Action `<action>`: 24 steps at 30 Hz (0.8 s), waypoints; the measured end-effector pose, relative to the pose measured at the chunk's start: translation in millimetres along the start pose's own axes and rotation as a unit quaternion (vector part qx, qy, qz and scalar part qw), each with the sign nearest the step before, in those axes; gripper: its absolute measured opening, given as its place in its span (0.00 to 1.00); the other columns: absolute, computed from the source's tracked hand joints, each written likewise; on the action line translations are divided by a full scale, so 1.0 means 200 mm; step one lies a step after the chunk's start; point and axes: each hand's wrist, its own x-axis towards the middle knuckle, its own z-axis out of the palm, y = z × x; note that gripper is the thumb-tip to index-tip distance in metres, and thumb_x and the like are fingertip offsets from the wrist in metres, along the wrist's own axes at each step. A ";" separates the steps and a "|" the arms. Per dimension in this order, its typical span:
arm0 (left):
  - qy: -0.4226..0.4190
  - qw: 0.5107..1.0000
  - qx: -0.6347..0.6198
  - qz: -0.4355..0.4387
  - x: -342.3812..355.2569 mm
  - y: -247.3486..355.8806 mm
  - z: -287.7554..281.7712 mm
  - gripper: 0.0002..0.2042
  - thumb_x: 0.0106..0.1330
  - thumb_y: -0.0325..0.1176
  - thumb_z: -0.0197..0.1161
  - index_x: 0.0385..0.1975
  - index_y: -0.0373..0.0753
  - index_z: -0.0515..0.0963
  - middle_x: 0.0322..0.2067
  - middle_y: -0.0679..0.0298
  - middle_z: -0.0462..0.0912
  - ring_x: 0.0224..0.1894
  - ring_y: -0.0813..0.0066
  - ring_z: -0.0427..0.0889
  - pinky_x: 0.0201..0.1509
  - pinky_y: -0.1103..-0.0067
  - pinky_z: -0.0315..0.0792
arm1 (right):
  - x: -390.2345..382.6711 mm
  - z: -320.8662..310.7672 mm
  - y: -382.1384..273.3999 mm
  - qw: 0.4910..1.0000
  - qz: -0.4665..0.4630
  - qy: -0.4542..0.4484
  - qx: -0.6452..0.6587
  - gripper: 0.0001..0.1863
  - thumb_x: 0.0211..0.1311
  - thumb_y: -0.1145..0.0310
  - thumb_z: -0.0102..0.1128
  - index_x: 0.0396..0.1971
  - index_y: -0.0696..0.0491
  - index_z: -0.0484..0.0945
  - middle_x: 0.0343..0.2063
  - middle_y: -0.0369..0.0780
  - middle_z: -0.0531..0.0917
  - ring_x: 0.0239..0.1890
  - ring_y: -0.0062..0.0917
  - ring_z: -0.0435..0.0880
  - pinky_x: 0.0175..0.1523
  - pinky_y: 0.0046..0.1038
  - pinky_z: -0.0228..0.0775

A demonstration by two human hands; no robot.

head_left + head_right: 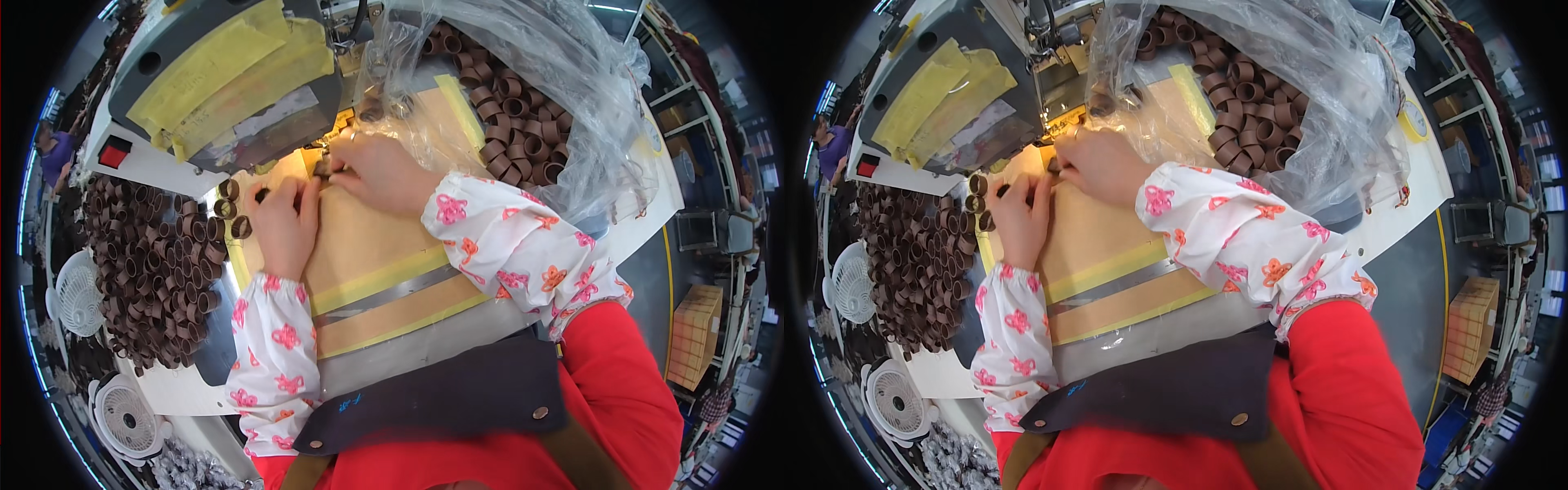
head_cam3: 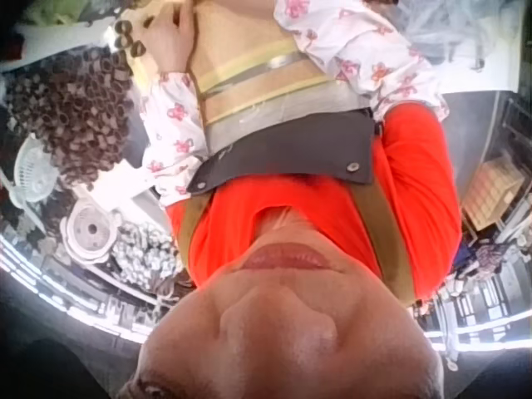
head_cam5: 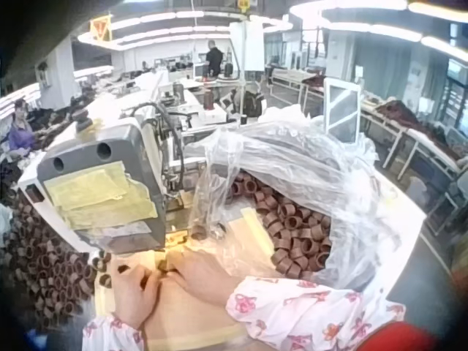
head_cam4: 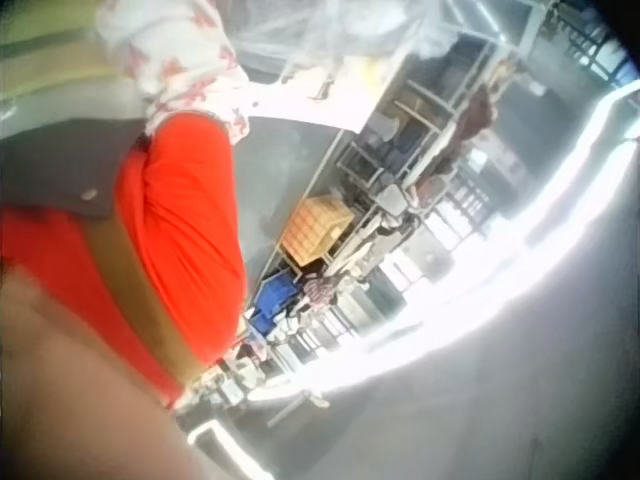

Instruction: Using an industrial press machine to process small brown leather loop components.

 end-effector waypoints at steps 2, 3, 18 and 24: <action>0.010 0.999 0.036 0.008 -0.06 -0.04 -0.07 0.10 0.56 0.34 0.60 0.17 0.38 0.72 0.12 0.64 0.72 0.17 0.67 0.71 0.49 0.72 0.58 | -0.04 -0.08 -0.03 0.997 -0.044 -0.013 -0.068 0.08 0.50 0.66 0.57 0.27 0.54 0.72 0.26 0.43 0.77 0.31 0.37 0.78 0.35 0.36 0.69; 0.021 0.998 0.051 -0.002 -0.09 -0.09 -0.12 0.10 0.56 0.34 0.60 0.17 0.38 0.71 0.13 0.64 0.72 0.17 0.67 0.71 0.49 0.72 0.58 | -0.05 -0.11 -0.04 0.993 -0.067 -0.022 -0.099 0.09 0.50 0.65 0.57 0.27 0.54 0.73 0.26 0.43 0.78 0.30 0.37 0.78 0.35 0.37 0.70; -0.001 0.999 0.021 0.045 0.02 0.06 -0.05 0.14 0.56 0.27 0.54 0.42 0.31 0.72 0.40 0.49 0.74 0.46 0.51 0.69 0.53 0.64 0.60 | 0.10 -0.65 0.48 0.872 0.017 -0.023 -0.489 0.07 0.46 0.76 0.53 0.28 0.55 0.76 0.29 0.44 0.78 0.32 0.37 0.79 0.34 0.34 0.72; -0.022 0.999 0.015 -0.028 0.08 0.04 0.08 0.11 0.57 0.31 0.55 0.38 0.33 0.71 0.34 0.50 0.76 0.39 0.53 0.74 0.39 0.66 0.67 | 0.11 -0.63 0.39 0.922 -0.028 0.055 -0.383 0.07 0.44 0.77 0.52 0.27 0.57 0.73 0.24 0.43 0.77 0.25 0.35 0.78 0.29 0.32 0.69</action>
